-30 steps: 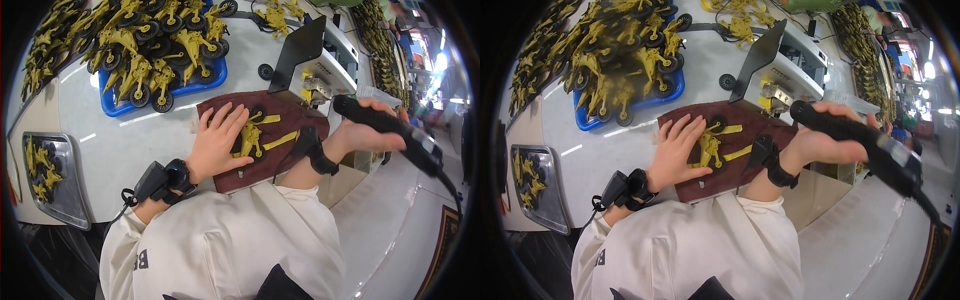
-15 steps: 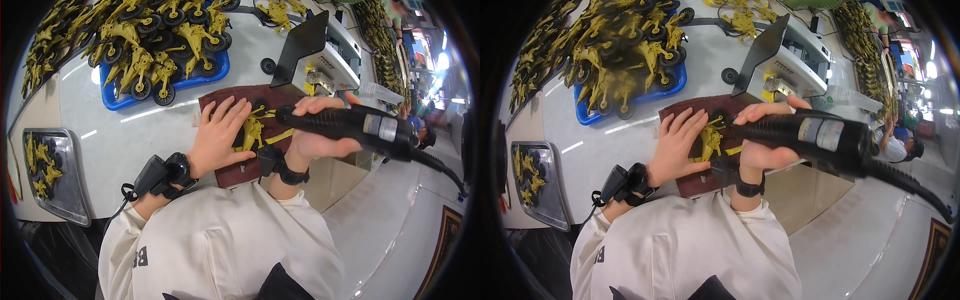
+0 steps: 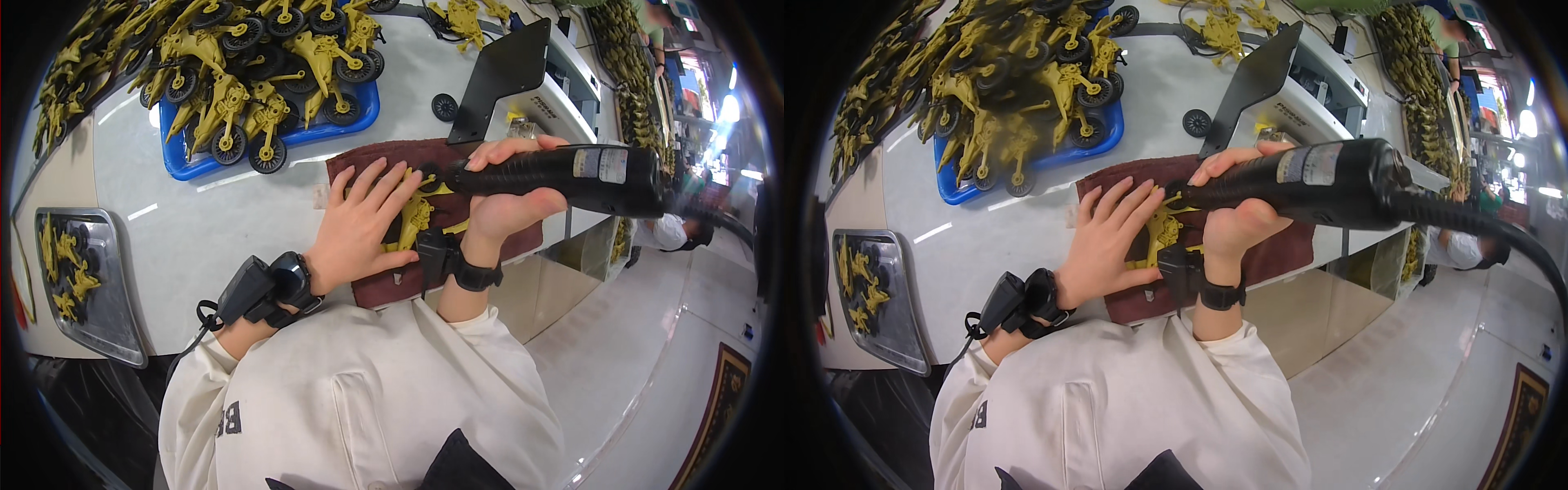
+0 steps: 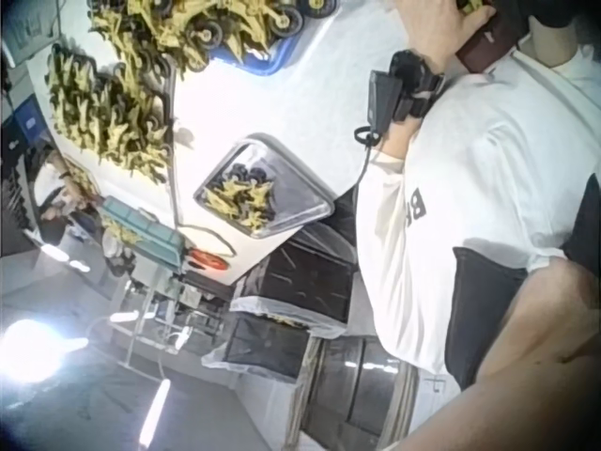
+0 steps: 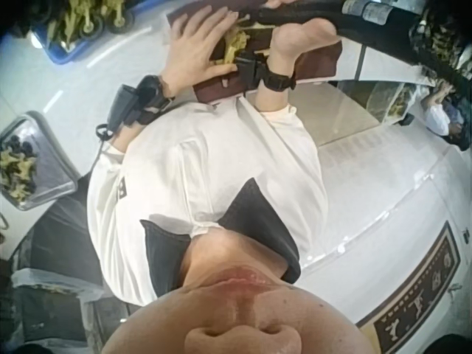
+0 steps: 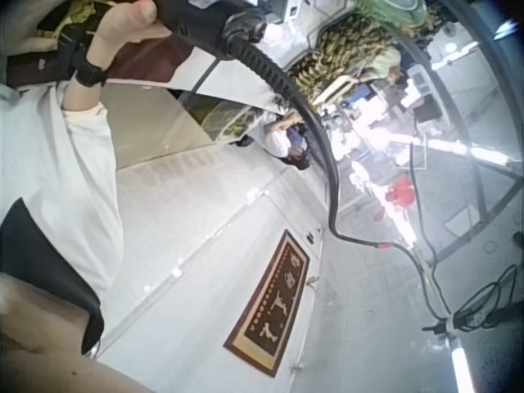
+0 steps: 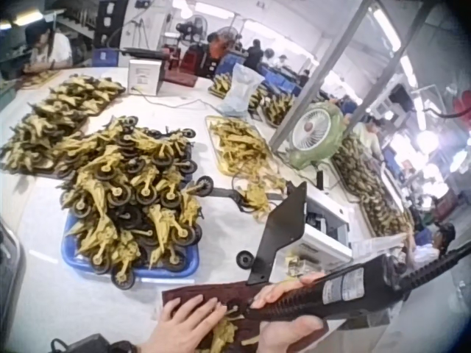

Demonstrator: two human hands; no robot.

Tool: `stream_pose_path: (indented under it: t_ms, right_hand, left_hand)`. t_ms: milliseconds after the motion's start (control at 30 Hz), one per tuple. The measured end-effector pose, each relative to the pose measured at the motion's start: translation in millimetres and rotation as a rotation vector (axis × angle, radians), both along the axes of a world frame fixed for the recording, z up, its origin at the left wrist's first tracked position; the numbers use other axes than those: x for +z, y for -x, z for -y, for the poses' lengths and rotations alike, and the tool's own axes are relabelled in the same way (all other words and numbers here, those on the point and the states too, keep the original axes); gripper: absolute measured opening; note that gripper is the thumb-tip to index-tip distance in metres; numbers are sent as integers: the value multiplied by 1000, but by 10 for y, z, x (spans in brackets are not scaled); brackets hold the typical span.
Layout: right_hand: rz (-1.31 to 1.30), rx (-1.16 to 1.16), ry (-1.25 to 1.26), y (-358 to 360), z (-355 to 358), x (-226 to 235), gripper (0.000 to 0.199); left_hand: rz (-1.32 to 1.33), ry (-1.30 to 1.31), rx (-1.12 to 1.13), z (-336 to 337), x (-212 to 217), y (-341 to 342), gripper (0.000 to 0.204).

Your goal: Assembling small yellow toy motorcycle parts using an electric screwdriver.

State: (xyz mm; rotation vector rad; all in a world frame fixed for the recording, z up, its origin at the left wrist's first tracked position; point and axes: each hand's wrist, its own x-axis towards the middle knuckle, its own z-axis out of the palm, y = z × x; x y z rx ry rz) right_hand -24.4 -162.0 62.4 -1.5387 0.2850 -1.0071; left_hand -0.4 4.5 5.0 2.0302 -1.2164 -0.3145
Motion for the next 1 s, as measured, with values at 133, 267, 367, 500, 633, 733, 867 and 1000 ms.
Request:
stream_pose_path:
  t_ms: [133,267,367,500,633,733,867,1000]
  right_hand:
    - [-22,43,13,-20,7,-10,83]
    - [228,88,-62,142,38,41,89]
    - [220,86,143,182,66,131,93]
    - [298,184,75,261,7,160,97]
    - [484,82,281,277,104,528,98]
    - [482,-158,286,277,393,703,97]
    - [242,-538,335,41,607,607,96]
    - [125,-339,223,70,571,543,91]
  left_hand:
    - [41,-11,-10,5,19,0,90]
    - [52,-50,10,15,79,2,85]
    - [81,-62,13,52,85,53,85]
    - [82,-44,14,84,41,36,84]
    - [65,-3,26,83,-15,15,86]
    - [58,48,17,72,-5,10,84]
    - [59,134,67,71,-34,3,85]
    - [90,79,52,65,-15,24,86]
